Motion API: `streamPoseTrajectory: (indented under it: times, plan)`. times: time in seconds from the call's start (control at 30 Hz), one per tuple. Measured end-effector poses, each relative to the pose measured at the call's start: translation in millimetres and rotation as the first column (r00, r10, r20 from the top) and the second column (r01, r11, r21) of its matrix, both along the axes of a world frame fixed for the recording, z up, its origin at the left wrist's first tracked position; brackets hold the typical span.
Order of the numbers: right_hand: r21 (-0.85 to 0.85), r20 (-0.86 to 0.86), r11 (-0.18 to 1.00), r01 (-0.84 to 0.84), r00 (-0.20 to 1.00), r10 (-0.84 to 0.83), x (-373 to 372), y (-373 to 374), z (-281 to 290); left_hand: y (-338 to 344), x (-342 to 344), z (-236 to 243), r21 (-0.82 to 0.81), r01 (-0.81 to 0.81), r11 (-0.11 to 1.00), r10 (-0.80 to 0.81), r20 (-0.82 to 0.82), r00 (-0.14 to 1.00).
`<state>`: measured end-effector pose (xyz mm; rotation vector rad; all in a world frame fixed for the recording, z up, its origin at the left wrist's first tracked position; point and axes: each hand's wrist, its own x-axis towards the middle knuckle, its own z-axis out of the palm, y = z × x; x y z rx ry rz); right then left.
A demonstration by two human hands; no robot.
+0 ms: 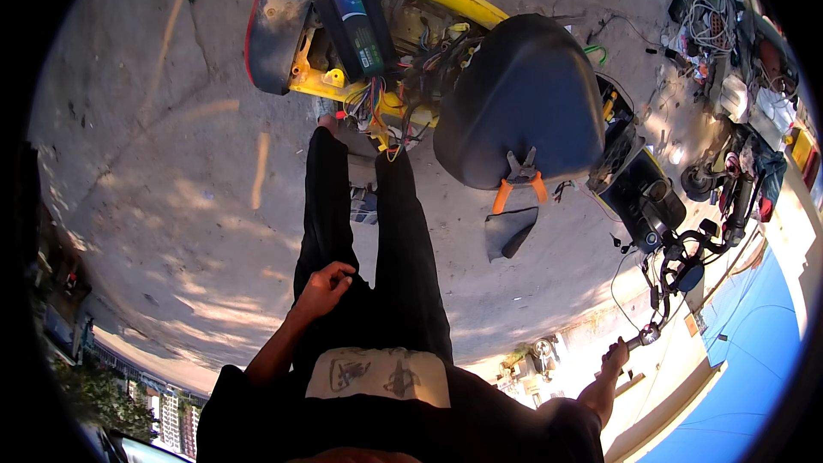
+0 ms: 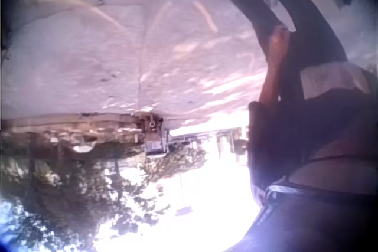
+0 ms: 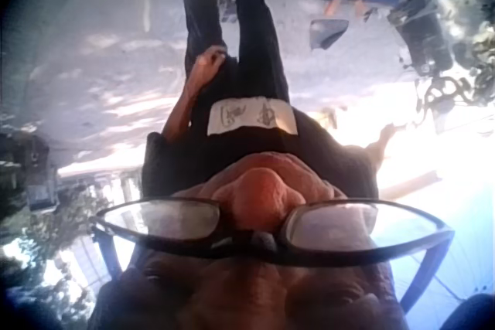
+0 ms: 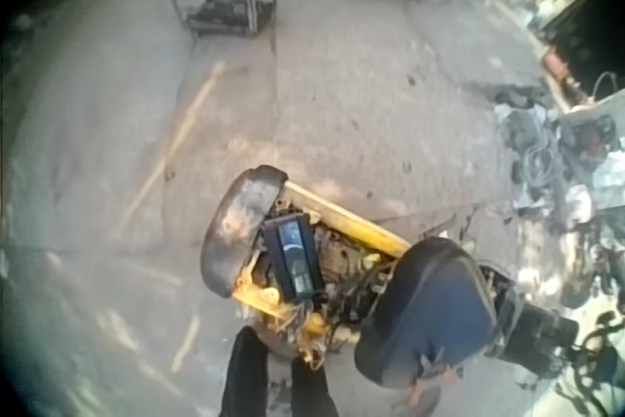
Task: The person works on the wiring of a yellow electric scooter, connecting wires near the handlebars and under the seat. They use pliers to strip and join wires, then test the scooter's controls and battery connections.
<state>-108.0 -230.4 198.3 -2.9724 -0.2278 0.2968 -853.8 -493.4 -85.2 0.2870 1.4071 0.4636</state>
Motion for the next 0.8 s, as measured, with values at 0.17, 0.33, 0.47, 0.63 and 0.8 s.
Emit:
streamPoseTrajectory:
  times: [0.17, 0.33, 0.47, 0.63, 0.8]
  plan:
    - [0.088, 0.035, 0.992, -0.095, 0.995, 0.093, 17, -16, -8, 0, -8, 19, -0.070, 0.053, 0.996, -0.029, 0.312, 0.950]
    - [-0.152, 0.347, 0.937, -0.315, 0.871, 0.349, 62, -6, 1, -7, 0, 16, -0.106, 0.013, 0.994, 0.027, 0.367, 0.930]
    - [-0.298, 0.642, 0.949, -0.101, 0.715, 0.278, 28, -24, -51, 0, -9, 10, -0.135, -0.022, 0.991, 0.052, 0.217, 0.975]
    - [-0.304, 0.765, 0.951, -0.063, 0.579, 0.283, 27, -10, -47, -9, 0, 3, -0.120, -0.077, 0.990, 0.096, 0.169, 0.981]
    - [-0.357, 0.734, 0.932, -0.068, 0.597, 0.325, 17, -14, -50, -6, 0, -5, -0.080, -0.056, 0.995, 0.066, 0.125, 0.990]
